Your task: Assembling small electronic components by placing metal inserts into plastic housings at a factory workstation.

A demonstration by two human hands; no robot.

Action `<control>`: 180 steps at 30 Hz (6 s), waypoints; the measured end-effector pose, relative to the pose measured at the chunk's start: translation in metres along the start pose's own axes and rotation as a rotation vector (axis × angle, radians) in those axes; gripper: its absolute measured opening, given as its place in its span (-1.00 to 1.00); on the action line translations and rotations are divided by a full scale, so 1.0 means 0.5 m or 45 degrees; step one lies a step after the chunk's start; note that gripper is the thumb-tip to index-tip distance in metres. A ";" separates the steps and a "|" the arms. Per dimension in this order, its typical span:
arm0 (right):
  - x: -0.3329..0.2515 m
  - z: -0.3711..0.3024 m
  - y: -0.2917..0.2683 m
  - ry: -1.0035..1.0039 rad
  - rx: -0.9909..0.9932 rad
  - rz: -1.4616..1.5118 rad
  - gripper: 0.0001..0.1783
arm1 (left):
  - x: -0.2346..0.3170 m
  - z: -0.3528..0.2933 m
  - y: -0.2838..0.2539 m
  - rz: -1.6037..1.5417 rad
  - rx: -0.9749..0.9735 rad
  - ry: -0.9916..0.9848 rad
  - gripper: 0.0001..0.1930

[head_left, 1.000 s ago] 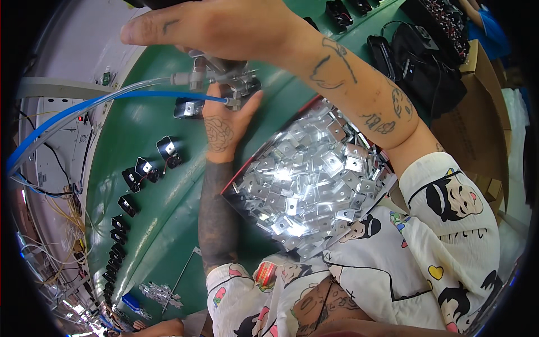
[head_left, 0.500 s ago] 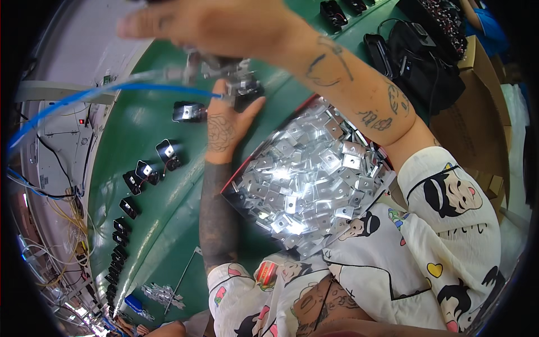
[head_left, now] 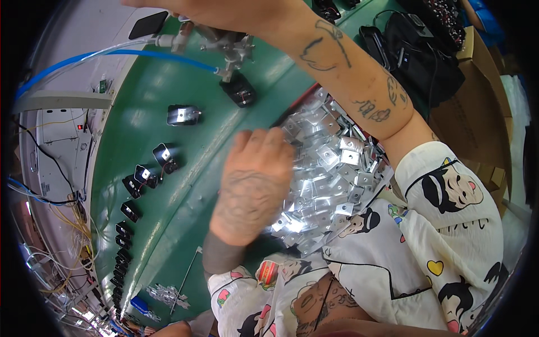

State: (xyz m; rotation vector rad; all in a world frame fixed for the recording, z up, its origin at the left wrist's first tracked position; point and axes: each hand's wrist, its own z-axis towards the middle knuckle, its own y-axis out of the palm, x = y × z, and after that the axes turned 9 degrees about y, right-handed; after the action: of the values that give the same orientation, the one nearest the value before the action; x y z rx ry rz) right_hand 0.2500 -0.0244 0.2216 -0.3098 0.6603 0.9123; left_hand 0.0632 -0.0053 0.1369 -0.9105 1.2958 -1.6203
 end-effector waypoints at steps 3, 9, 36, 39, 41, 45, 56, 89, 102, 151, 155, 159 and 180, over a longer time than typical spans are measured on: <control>0.000 -0.010 0.009 0.049 0.027 -0.019 -0.73 | 0.027 0.016 0.021 0.051 -0.007 -0.078 -0.77; 0.045 -0.005 -0.009 0.175 -0.017 -0.019 -0.72 | 0.031 0.027 0.021 0.112 -0.184 -0.156 -0.74; 0.021 0.011 -0.013 0.231 -0.142 0.156 -0.69 | -0.115 -0.023 -0.034 -0.711 0.493 -0.553 -0.80; 0.058 0.039 0.009 0.215 -0.262 -0.239 -0.71 | -0.179 -0.026 0.016 -0.646 0.581 -0.772 -0.84; 0.063 0.044 0.013 0.210 -0.303 -0.384 -0.71 | -0.208 -0.019 0.064 -0.627 0.594 -0.799 -0.85; 0.042 0.025 0.022 0.154 -0.161 -0.242 -0.71 | -0.234 -0.009 0.127 -0.036 0.711 -0.397 -0.88; 0.051 0.047 0.013 0.564 -0.360 -0.172 -0.71 | -0.230 0.003 0.141 -0.465 0.627 -0.773 -0.79; 0.030 -0.020 -0.035 0.345 0.216 -0.400 -0.77 | -0.212 0.168 0.248 -0.639 0.601 -0.395 -0.42; 0.064 -0.001 0.057 0.559 0.110 -0.201 -0.70 | -0.201 0.031 0.220 -0.712 0.431 -0.889 -0.43; 0.054 0.025 0.048 0.488 -0.143 -0.059 -0.77 | -0.213 0.043 0.206 -0.563 0.912 -0.551 -0.34; 0.057 0.026 0.046 0.478 -0.145 -0.044 -0.75 | -0.209 0.044 0.202 -0.552 0.940 -0.584 -0.43; 0.056 0.027 0.045 0.467 -0.146 -0.028 -0.73 | -0.214 0.044 0.208 -0.548 0.946 -0.565 -0.43; 0.037 0.034 0.049 -0.049 -0.189 -0.638 -0.84 | -0.234 -0.012 0.173 -0.412 0.551 -0.435 -0.31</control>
State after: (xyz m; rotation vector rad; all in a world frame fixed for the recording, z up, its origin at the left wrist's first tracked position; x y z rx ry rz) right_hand 0.2447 0.0102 0.2232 -0.5603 0.4490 0.4851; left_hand 0.1165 0.0963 0.0471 -1.0970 0.5524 -1.7969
